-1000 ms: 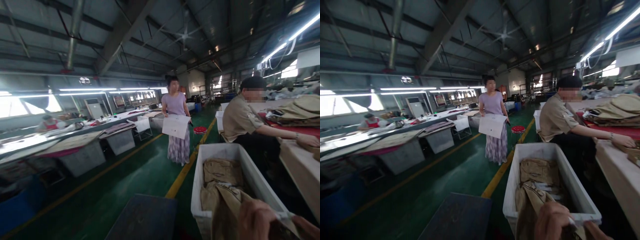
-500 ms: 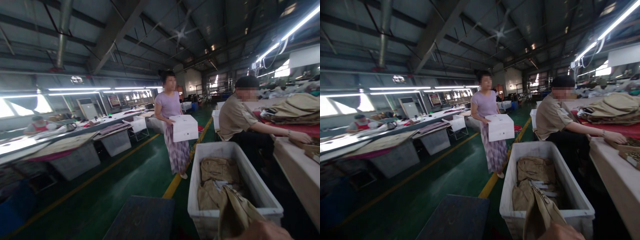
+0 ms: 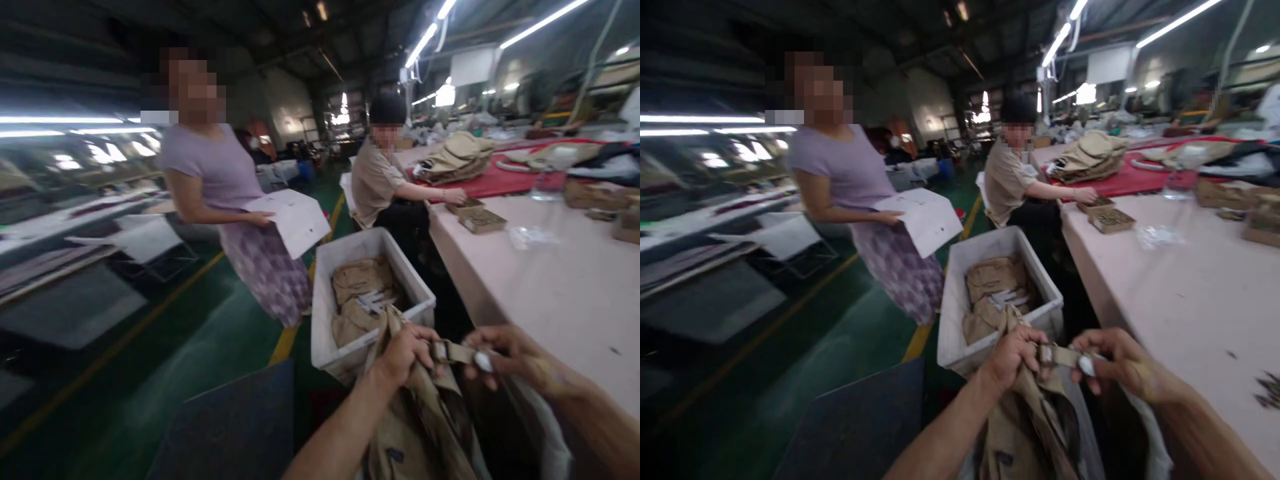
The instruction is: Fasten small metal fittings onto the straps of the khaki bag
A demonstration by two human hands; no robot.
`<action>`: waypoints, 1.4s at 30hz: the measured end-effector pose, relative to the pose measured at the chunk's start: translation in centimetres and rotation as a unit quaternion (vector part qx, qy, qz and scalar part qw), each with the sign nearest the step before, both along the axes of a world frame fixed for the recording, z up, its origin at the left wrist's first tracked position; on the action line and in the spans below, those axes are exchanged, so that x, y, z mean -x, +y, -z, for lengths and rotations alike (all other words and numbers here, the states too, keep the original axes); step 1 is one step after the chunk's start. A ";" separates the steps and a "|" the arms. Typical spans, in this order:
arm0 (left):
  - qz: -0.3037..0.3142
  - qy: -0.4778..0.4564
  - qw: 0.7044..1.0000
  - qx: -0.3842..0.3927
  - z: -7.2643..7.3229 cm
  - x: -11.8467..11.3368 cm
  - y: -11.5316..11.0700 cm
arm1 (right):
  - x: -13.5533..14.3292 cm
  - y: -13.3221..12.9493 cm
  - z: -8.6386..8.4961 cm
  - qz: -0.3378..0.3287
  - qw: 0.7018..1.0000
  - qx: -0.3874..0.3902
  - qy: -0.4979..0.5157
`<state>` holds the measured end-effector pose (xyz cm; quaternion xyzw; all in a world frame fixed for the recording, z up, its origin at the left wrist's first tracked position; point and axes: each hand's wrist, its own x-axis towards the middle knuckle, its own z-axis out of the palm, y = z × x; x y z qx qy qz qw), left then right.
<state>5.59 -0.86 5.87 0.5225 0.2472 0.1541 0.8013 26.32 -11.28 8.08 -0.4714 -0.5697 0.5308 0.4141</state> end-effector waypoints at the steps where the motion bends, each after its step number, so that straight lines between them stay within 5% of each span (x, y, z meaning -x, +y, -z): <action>1: 0.015 -0.006 1.000 0.017 0.2 -0.4 0.6 | -0.9 -1.0 0.5 -0.002 0.999 0.024 0.024; 11: 0.070 -0.021 0.997 0.022 0.3 -0.8 1.9 | -3.5 -0.3 3.6 -0.019 0.989 0.070 0.126; 15: 0.035 0.004 0.993 -0.116 -0.6 -0.4 1.6 | -3.9 -0.9 2.2 0.016 0.994 0.065 0.081; 17: -0.027 0.004 0.961 -0.274 -1.0 -0.1 1.2 | -3.8 -1.3 1.2 0.058 0.997 0.019 0.040; 21: -0.174 -0.088 0.819 -0.539 -0.9 0.4 0.3 | -3.0 -2.2 -0.6 0.117 0.990 -0.078 -0.033; 24: -0.231 -0.111 0.764 -0.593 -0.2 0.8 0.0 | -2.0 -2.6 -1.2 0.120 0.984 -0.108 -0.073; 28: -0.276 -0.116 0.740 -0.602 0.5 1.5 0.3 | -1.2 -2.9 -0.8 0.141 0.974 -0.155 -0.087; 32: -0.185 -0.132 0.755 -0.615 0.1 2.1 0.7 | -1.1 -4.0 -0.4 0.163 0.969 -0.153 -0.106; 35: -0.110 -0.137 0.801 -0.572 -1.9 2.4 0.8 | -0.9 -5.3 -1.7 0.190 0.967 -0.101 -0.139; 39: 0.070 -0.096 0.916 -0.383 -6.1 2.7 1.5 | -0.7 -6.3 -5.4 0.120 0.982 -0.013 -0.144; 42: 0.178 -0.050 0.960 -0.209 -7.5 2.1 2.0 | -1.5 -5.9 -6.1 -0.007 0.997 0.048 -0.060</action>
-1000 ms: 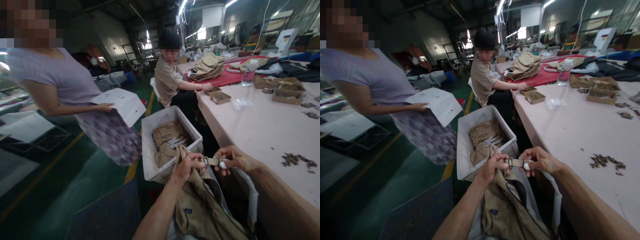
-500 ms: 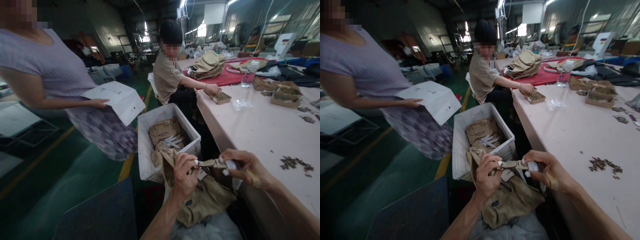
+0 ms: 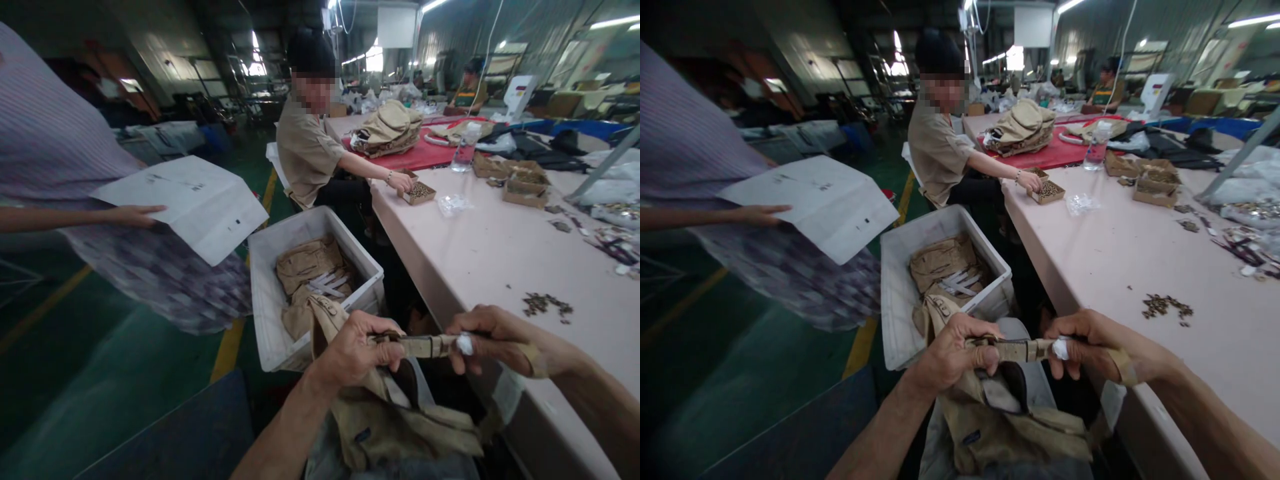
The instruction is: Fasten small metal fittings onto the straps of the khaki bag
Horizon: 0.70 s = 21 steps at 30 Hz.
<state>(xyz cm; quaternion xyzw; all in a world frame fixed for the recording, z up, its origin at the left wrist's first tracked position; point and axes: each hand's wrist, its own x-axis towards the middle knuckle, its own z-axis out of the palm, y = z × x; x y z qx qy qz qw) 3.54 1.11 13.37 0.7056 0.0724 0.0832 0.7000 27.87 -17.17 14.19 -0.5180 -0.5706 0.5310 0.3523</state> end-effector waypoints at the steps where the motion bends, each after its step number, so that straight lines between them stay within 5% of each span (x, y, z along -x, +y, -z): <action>1: 0.008 0.016 0.999 0.046 0.3 -0.4 0.0 | -0.4 0.3 0.7 -0.023 0.998 0.014 0.049; 5: 0.006 0.038 0.977 0.210 3.8 -2.2 -0.5 | -1.1 1.5 6.0 -0.027 0.980 0.053 0.191; 10: -0.033 0.073 0.964 0.253 7.5 -2.8 -0.4 | -1.7 1.6 10.4 0.128 0.983 0.021 0.126; 15: -0.042 0.088 0.971 0.217 6.7 -2.8 0.6 | -5.3 -1.8 10.8 0.316 0.948 -0.031 -0.037; 21: -0.082 0.085 0.983 0.138 6.4 -3.4 -0.1 | -12.5 -6.6 11.8 0.500 0.817 -0.009 -0.287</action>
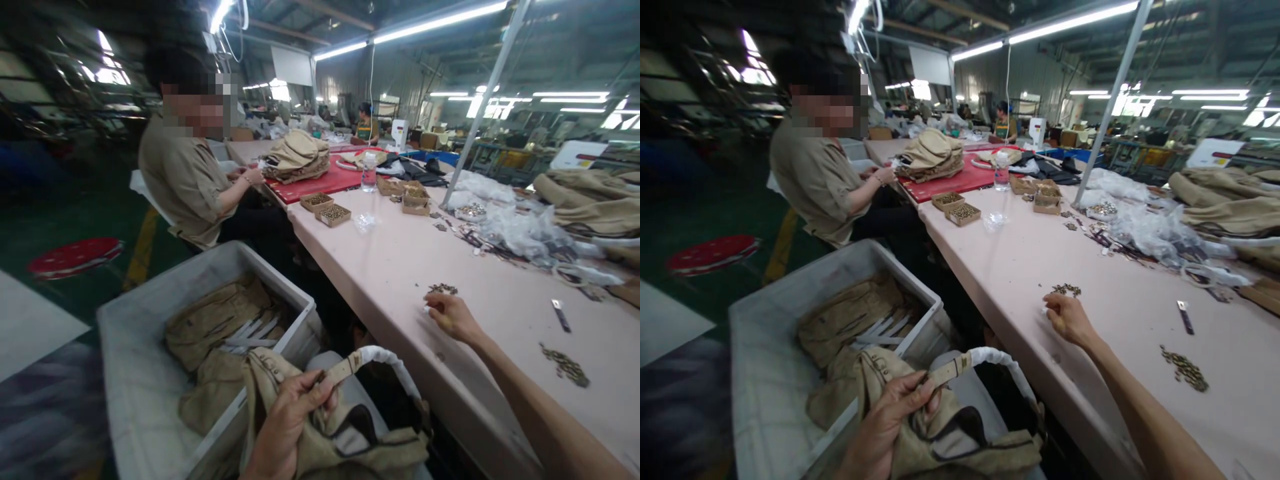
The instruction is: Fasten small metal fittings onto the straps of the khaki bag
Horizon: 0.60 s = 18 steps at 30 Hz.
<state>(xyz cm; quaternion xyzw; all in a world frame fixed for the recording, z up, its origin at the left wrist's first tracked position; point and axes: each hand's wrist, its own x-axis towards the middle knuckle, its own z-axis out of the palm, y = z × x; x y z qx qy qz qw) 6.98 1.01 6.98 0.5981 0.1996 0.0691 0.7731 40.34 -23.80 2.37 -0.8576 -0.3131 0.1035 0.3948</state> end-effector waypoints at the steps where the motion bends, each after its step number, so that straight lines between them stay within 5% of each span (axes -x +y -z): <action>1: -0.002 0.000 1.000 0.000 0.2 -0.1 -0.2 | -1.0 -0.2 0.0 0.018 0.999 0.021 -0.025; 8: -0.045 -0.002 0.999 0.027 0.9 -0.4 -1.1 | -5.7 3.9 -0.7 0.061 0.975 0.177 -0.118; 13: -0.048 -0.017 0.998 0.027 2.3 0.7 -0.6 | -5.4 7.4 -0.4 0.076 0.959 0.245 -0.120; 18: -0.056 -0.029 0.998 0.015 3.6 1.6 -0.4 | -4.3 7.4 0.0 0.081 0.950 0.272 -0.129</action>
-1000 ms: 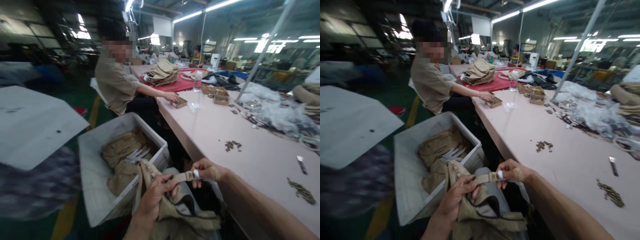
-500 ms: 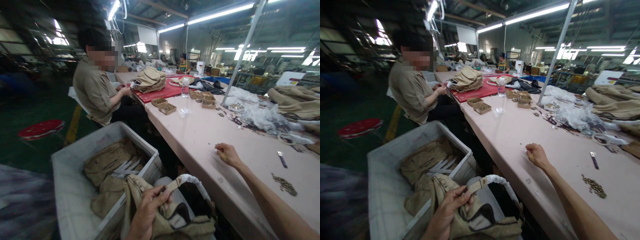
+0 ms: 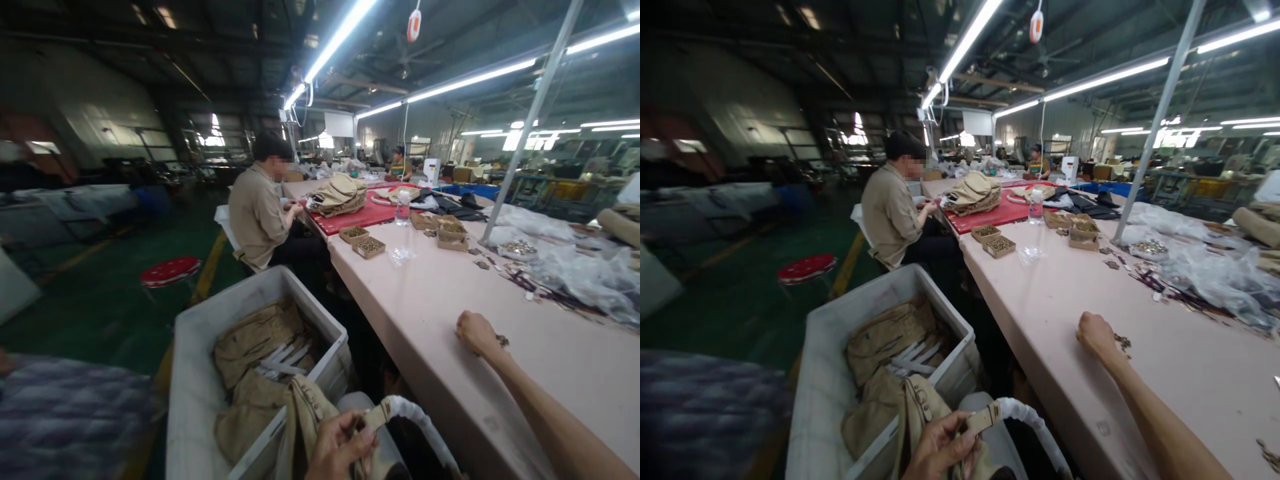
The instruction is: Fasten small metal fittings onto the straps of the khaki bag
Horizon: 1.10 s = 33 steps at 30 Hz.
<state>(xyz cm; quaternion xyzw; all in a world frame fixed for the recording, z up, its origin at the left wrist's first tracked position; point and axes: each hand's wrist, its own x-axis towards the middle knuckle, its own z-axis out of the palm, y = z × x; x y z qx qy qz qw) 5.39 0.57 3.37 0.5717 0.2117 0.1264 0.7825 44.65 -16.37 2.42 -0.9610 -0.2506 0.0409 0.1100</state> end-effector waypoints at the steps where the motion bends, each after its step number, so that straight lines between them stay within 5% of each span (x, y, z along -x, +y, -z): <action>1: 0.000 0.001 1.000 -0.007 0.2 0.2 0.0 | 0.0 -0.3 0.0 -0.002 1.000 0.003 -0.002; 10: -0.056 0.038 0.997 -0.024 1.1 1.5 -1.3 | -0.9 -2.3 1.8 -0.077 0.996 0.012 -0.034; 15: -0.079 0.017 0.997 0.003 -0.8 1.7 -3.0 | -1.3 -3.1 3.0 -0.128 0.989 0.040 -0.056; 19: -0.084 0.006 0.996 0.024 -1.9 1.3 -3.8 | -0.7 -3.8 2.1 -0.149 0.985 0.072 -0.047; 21: -0.076 -0.001 0.997 0.030 -1.7 1.0 -3.8 | 1.4 -3.5 0.9 -0.184 0.982 0.037 -0.026; 23: -0.077 0.000 0.996 0.037 -1.2 0.8 -3.6 | 5.2 -2.9 -0.7 -0.248 0.962 -0.117 0.002; 27: -0.089 0.017 0.994 0.055 -0.9 0.7 -3.5 | 14.6 -1.4 -3.1 -0.425 0.857 -0.275 0.092; 30: -0.093 0.019 0.993 0.071 -1.1 0.6 -3.7 | 19.0 -0.3 -2.9 -0.474 0.817 -0.306 0.116; 33: -0.084 0.017 0.993 0.079 -1.3 0.5 -4.0 | 20.5 0.5 -1.6 -0.502 0.792 -0.323 0.125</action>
